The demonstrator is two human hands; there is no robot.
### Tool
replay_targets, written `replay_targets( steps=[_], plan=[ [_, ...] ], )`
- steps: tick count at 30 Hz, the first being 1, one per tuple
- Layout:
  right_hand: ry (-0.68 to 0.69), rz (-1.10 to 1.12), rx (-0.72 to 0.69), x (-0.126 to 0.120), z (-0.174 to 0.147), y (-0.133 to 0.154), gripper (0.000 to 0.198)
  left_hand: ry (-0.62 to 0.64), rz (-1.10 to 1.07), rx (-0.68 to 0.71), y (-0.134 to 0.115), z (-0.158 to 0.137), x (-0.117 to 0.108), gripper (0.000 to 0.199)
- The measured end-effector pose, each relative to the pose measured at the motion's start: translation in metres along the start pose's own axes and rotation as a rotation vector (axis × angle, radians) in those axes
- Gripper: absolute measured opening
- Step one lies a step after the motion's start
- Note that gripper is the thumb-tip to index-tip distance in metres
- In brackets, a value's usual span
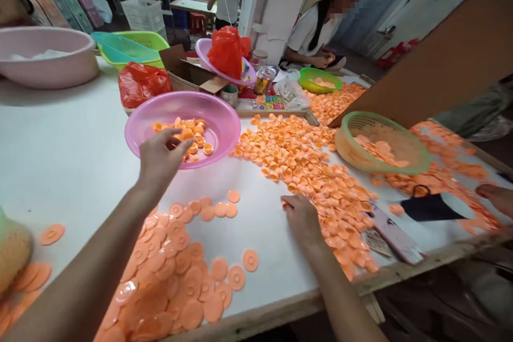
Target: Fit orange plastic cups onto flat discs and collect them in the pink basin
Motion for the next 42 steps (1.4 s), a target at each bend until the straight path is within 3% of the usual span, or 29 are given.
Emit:
replay_targets(
  steps=[2,3,6,9,12,18,22,24,26,33,36,39,42],
  plan=[
    [0.037,0.160,0.081,0.001,-0.018,0.007,0.022,0.065,0.005,0.107,0.001,-0.009,0.004,0.024],
    [0.069,0.249,0.124,0.002,-0.030,0.013,0.020,0.168,-0.014,0.190,0.002,-0.025,0.011,0.022],
    [0.241,0.416,0.216,0.009,-0.070,0.033,0.013,0.646,-0.109,0.458,0.006,-0.104,0.042,0.020],
    [0.335,0.451,0.320,0.019,-0.104,0.043,0.010,0.890,-0.005,0.570,0.014,-0.174,0.073,0.025],
    [0.317,0.457,0.400,0.030,-0.120,0.046,0.008,0.964,0.083,0.536,0.019,-0.200,0.095,0.013],
    [0.291,0.380,0.309,0.041,-0.115,0.056,0.015,1.027,0.006,0.391,0.016,-0.187,0.091,0.020],
    [0.336,0.380,0.309,0.039,-0.111,0.056,0.015,1.131,-0.123,0.074,0.009,-0.187,0.088,0.016],
    [0.347,0.376,0.303,0.040,-0.112,0.055,0.016,1.124,-0.141,-0.090,0.007,-0.191,0.093,0.011],
    [0.348,0.350,0.286,0.042,-0.115,0.056,0.018,1.079,-0.144,-0.162,0.008,-0.197,0.098,0.011],
    [0.288,0.299,0.192,0.049,-0.122,0.059,0.021,0.953,-0.190,-0.135,0.016,-0.216,0.099,0.017],
    [0.395,0.437,0.236,0.043,-0.111,0.056,0.018,0.942,-0.171,-0.080,0.014,-0.211,0.094,0.014],
    [0.454,0.569,0.317,0.031,-0.097,0.055,0.020,0.737,-0.160,0.001,0.006,-0.162,0.073,0.016],
    [0.373,0.530,0.264,0.024,-0.094,0.057,0.021,0.313,-0.128,-0.018,0.003,-0.070,0.035,0.010]
  ],
)
Point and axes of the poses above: each hand's wrist, its own z-axis towards the middle knuckle, its own x-axis out of the palm, y = z × x, the point moved 2 cm from there along z, towards the middle knuckle, and after that the axes turned 7 degrees about z, right-handed, at the moved point
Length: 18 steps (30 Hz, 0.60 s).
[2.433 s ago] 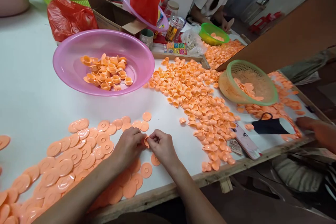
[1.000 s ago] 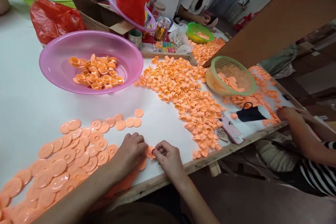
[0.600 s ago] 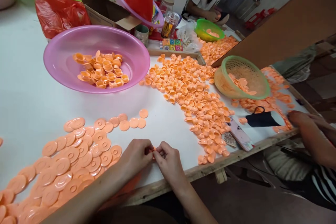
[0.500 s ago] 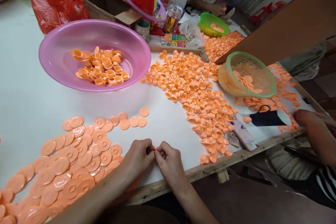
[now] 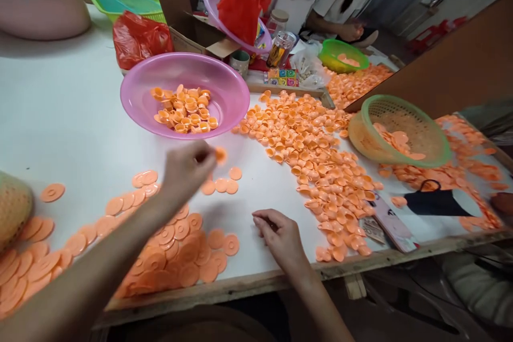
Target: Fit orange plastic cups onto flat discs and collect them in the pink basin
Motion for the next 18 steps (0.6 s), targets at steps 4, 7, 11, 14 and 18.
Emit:
replay_targets(
  steps=[4,7,11,14,18],
  plan=[
    [0.059,-0.193,-0.120,-0.006,0.005,-0.004,0.018,-0.298,0.082,0.029,0.001,0.065,-0.061,0.021],
    [-0.162,-0.438,-0.275,-0.040,0.033,-0.008,0.023,-0.077,0.135,0.257,0.008,0.028,-0.047,0.011],
    [-0.589,-0.822,-0.266,-0.101,0.085,-0.021,0.042,0.571,0.160,0.547,0.029,-0.090,0.019,0.024],
    [-0.615,-0.915,-0.182,-0.111,0.105,-0.034,0.041,0.620,0.259,0.510,0.040,-0.132,0.057,0.015],
    [-0.470,-0.932,-0.340,-0.075,0.088,-0.036,0.038,0.457,0.304,0.408,0.042,-0.110,0.075,0.015]
  ],
)
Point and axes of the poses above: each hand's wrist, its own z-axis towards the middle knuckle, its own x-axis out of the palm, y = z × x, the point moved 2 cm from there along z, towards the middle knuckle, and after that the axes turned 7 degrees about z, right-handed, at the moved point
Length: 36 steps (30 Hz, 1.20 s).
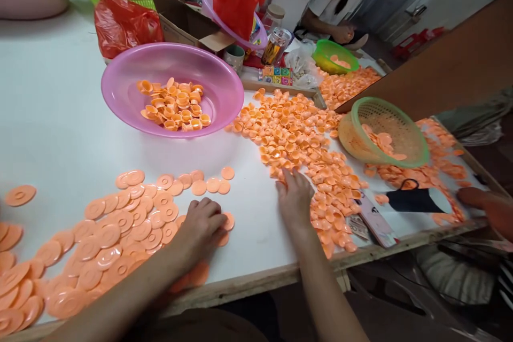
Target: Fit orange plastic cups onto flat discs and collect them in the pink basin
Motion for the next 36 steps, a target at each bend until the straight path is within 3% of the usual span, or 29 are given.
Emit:
replay_targets(
  steps=[5,9,13,16,18,23,26,30,34,36],
  plan=[
    [0.029,0.207,-0.144,-0.008,-0.032,0.043,0.037,-0.009,-0.066,-0.103,0.012,0.021,-0.009,0.015],
    [0.032,0.226,-0.169,-0.013,-0.034,0.046,0.012,0.093,-0.074,-0.163,0.013,0.015,-0.011,0.035],
    [0.037,0.190,-0.186,-0.020,-0.029,0.044,0.014,0.145,-0.101,-0.185,0.013,0.012,-0.016,0.044],
    [0.036,0.251,-0.139,-0.028,-0.031,0.052,0.019,0.113,-0.088,-0.196,0.016,0.017,-0.015,0.027],
    [0.071,0.408,-0.074,-0.031,-0.038,0.064,0.019,0.088,-0.071,-0.190,0.017,0.020,-0.012,0.017],
    [0.327,0.777,0.185,-0.011,-0.062,0.100,0.011,0.027,-0.079,-0.174,0.018,0.022,-0.007,0.013],
    [0.350,0.778,0.250,0.002,-0.067,0.113,0.014,0.010,-0.061,-0.155,0.017,0.021,-0.006,0.009],
    [0.369,0.701,0.203,0.005,-0.062,0.118,0.016,0.052,-0.110,-0.191,0.015,0.022,-0.013,0.009],
    [0.399,0.643,0.164,-0.002,-0.059,0.120,0.016,0.162,-0.343,-0.358,0.009,0.028,-0.019,0.015],
    [0.399,0.592,0.144,-0.004,-0.059,0.123,0.017,0.193,-0.337,-0.468,0.006,0.030,-0.018,0.011]
  ],
)
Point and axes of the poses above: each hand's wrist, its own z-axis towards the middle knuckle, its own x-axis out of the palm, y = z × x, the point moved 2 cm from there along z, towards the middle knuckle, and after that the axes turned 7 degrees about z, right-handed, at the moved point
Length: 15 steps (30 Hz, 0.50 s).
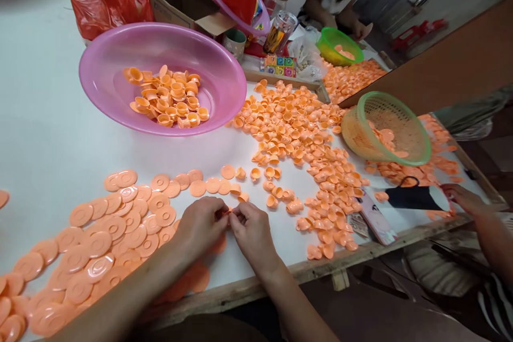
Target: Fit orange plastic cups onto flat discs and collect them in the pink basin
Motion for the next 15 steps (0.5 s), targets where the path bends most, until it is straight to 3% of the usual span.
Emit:
replay_targets(
  steps=[3,8,12,15],
  plan=[
    [-0.030,-0.096,-0.037,0.005,-0.002,0.004,0.021,-0.033,0.087,-0.070,0.000,0.002,0.004,0.023],
    [-0.040,-0.167,-0.077,0.008,0.000,0.008,0.021,-0.051,0.101,-0.061,0.003,0.000,0.005,0.023],
    [0.088,-0.068,-0.094,-0.013,0.003,0.009,0.021,-0.085,0.096,-0.095,0.000,-0.004,0.005,0.017],
    [-0.025,-0.087,-0.111,-0.031,0.006,0.006,0.015,-0.105,0.084,-0.103,-0.001,-0.004,0.007,0.018]
  ],
)
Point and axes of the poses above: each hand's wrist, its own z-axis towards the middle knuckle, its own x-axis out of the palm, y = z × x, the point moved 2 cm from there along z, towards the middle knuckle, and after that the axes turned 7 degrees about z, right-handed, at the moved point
